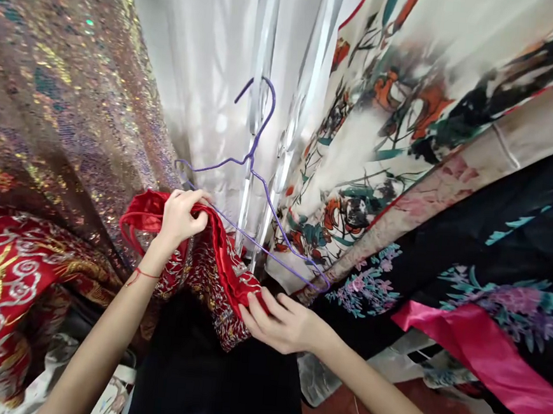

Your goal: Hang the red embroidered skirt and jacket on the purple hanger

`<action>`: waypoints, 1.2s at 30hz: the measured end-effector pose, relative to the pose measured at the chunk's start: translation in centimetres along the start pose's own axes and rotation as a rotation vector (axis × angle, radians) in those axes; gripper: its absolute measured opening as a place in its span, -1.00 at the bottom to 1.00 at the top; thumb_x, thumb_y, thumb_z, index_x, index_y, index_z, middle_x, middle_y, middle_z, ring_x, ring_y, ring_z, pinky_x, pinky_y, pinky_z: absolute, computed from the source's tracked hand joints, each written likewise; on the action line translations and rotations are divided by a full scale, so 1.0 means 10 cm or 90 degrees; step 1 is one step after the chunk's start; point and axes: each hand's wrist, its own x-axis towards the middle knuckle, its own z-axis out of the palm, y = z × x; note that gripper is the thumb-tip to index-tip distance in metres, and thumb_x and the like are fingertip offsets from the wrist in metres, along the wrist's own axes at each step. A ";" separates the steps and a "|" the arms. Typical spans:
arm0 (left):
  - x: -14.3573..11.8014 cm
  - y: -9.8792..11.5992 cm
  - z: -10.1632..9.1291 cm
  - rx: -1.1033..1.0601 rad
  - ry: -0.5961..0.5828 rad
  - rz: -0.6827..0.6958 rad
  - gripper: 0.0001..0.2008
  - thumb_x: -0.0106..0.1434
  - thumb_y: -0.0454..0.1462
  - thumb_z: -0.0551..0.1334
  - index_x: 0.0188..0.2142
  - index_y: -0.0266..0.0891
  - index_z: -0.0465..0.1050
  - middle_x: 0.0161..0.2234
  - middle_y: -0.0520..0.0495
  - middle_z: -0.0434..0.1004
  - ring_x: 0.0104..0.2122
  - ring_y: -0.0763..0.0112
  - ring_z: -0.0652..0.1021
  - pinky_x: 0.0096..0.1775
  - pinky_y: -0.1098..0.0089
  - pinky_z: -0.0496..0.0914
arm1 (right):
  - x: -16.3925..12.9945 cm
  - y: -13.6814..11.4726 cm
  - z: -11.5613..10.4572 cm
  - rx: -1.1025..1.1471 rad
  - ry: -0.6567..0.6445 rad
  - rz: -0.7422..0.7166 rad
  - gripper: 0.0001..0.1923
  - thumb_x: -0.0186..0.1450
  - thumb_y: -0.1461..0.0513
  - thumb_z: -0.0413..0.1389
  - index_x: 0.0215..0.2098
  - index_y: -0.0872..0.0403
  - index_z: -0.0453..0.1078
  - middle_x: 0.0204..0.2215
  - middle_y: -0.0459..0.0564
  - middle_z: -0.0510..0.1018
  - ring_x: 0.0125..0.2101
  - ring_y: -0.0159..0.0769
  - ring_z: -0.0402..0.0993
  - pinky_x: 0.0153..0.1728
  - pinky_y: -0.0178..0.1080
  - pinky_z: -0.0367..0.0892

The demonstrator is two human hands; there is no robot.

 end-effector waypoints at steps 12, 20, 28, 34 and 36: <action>-0.47 -0.01 0.52 -0.011 -0.116 -0.014 -0.55 -0.03 -0.37 0.14 -0.07 -0.21 0.33 -0.52 0.08 0.51 -0.54 0.27 0.46 -0.20 0.26 0.37 | -0.38 -0.57 0.25 0.219 -0.070 -0.039 -0.72 0.42 0.36 -0.03 -0.33 0.08 0.48 -0.35 -0.06 0.53 -0.32 -0.38 0.41 -0.31 -0.26 0.25; -0.46 -0.02 0.47 0.112 -0.101 -0.081 -0.55 0.11 -0.36 0.13 0.04 -0.25 0.36 -0.43 -0.03 0.59 -0.47 0.23 0.55 -0.21 0.27 0.36 | -0.44 0.04 -0.04 0.237 -0.187 0.177 -0.76 0.38 0.43 -0.05 -0.18 0.09 0.41 -0.42 -0.06 0.52 -0.47 -0.37 0.40 -0.44 -0.28 0.23; -0.65 0.02 0.30 0.106 -0.046 -0.113 -0.63 0.18 -0.32 0.11 -0.01 -0.26 0.40 -0.40 -0.06 0.63 -0.45 0.25 0.59 -0.20 0.27 0.35 | -0.57 0.44 -0.19 0.212 -0.069 0.332 -0.81 0.38 0.39 0.04 -0.10 0.07 0.41 -0.13 0.13 0.67 -0.33 -0.30 0.62 -0.34 -0.30 0.47; -0.74 0.02 0.34 0.102 -0.011 -0.140 -0.63 0.12 -0.34 0.12 -0.04 -0.25 0.35 -0.44 -0.03 0.62 -0.49 0.27 0.57 -0.22 0.28 0.35 | -0.66 0.42 -0.06 0.260 -0.105 0.379 -0.83 0.41 0.33 0.06 -0.12 0.05 0.47 -0.13 0.09 0.70 -0.29 -0.25 0.69 -0.31 -0.26 0.56; -0.76 0.04 0.38 0.096 -0.019 -0.134 -0.63 0.13 -0.34 0.13 -0.04 -0.24 0.35 -0.44 -0.03 0.63 -0.49 0.25 0.57 -0.22 0.27 0.36 | -0.70 0.40 -0.02 0.255 -0.112 0.415 -0.83 0.42 0.33 0.04 -0.13 0.06 0.47 -0.08 0.12 0.69 -0.24 -0.22 0.70 -0.27 -0.25 0.59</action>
